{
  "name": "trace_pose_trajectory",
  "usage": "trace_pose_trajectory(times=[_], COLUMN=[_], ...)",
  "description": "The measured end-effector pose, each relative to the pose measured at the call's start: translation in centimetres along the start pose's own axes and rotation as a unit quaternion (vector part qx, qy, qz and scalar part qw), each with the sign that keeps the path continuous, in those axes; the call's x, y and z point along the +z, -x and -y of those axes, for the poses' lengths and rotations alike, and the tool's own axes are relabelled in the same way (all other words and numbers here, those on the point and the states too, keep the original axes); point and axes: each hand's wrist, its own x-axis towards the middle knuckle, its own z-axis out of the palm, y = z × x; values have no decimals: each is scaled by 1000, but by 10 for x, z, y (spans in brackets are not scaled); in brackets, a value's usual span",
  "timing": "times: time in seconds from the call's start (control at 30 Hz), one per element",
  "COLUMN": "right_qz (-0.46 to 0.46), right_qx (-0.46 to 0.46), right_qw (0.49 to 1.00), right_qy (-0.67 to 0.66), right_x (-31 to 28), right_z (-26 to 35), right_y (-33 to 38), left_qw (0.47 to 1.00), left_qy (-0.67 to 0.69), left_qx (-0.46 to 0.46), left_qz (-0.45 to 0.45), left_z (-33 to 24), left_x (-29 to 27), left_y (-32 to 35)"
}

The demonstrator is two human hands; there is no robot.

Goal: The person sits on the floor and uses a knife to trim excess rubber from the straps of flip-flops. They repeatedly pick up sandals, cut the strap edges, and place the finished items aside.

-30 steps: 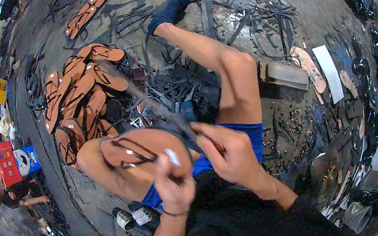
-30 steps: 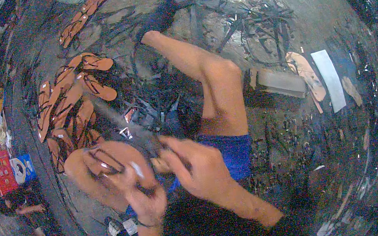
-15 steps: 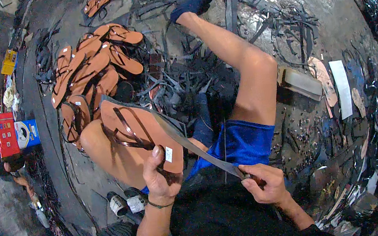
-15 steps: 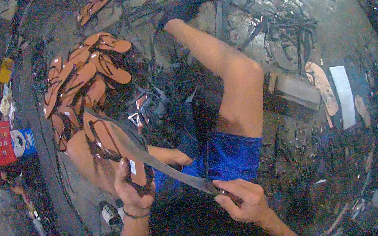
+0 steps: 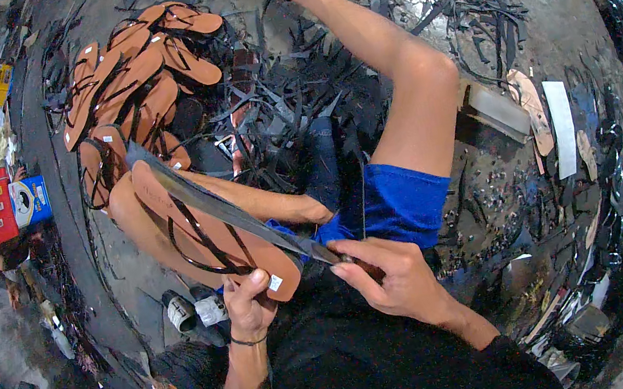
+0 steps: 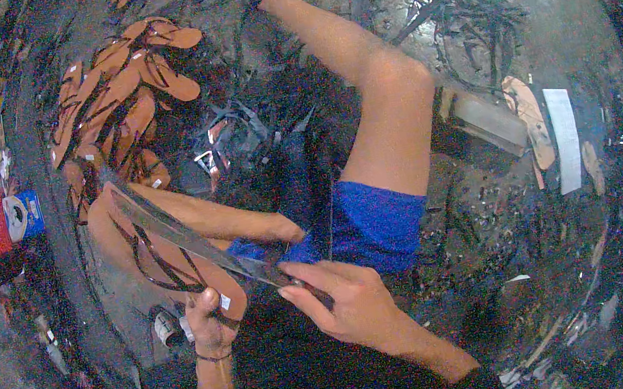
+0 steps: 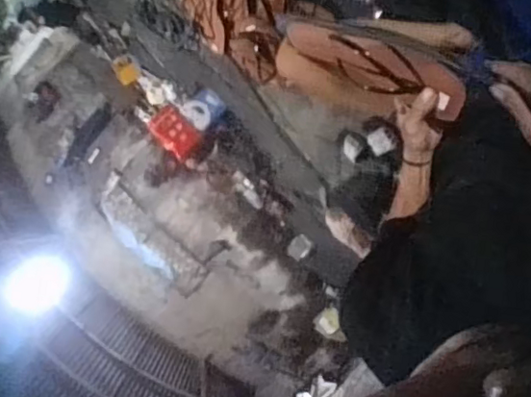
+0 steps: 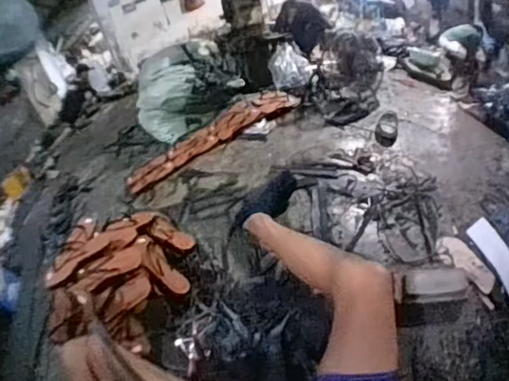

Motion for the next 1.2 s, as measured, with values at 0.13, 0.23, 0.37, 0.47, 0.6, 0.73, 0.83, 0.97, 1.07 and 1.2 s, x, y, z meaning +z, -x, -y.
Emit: trace_pose_trajectory(times=[0.13,0.23,0.37,0.47,0.6,0.73,0.83,0.97,1.07,1.2], right_qz=[14,11,53,68,71,45,1,-103,-28,-69], right_qx=[-4,-20,15,2,-11,-43,-68,-197,-145,-133], right_qw=[998,996,997,997,997,998,998,974,988,987], right_qy=[-67,-90,-59,-41,-12,-16,2,29,38,-55], right_x=[28,38,28,13,10,30,50,82,93,112], right_z=[-4,-5,1,-7,-11,-10,-14,-26,-15,-21], right_y=[-37,-39,-19,0,7,-10,-33,-73,-102,-173], left_qw=[998,999,990,988,988,986,986,984,983,959], left_qy=[-66,14,-31,-30,-29,-49,-49,-63,-53,-147], left_qx=[-14,21,81,86,62,49,45,41,20,21], left_qz=[-2,35,-108,-122,-138,-150,-151,-162,-177,-242], left_z=[16,15,14,10,14,12,17,20,25,25], left_x=[5,3,17,15,7,9,1,2,-13,-7], left_y=[26,20,16,16,21,23,26,29,34,47])
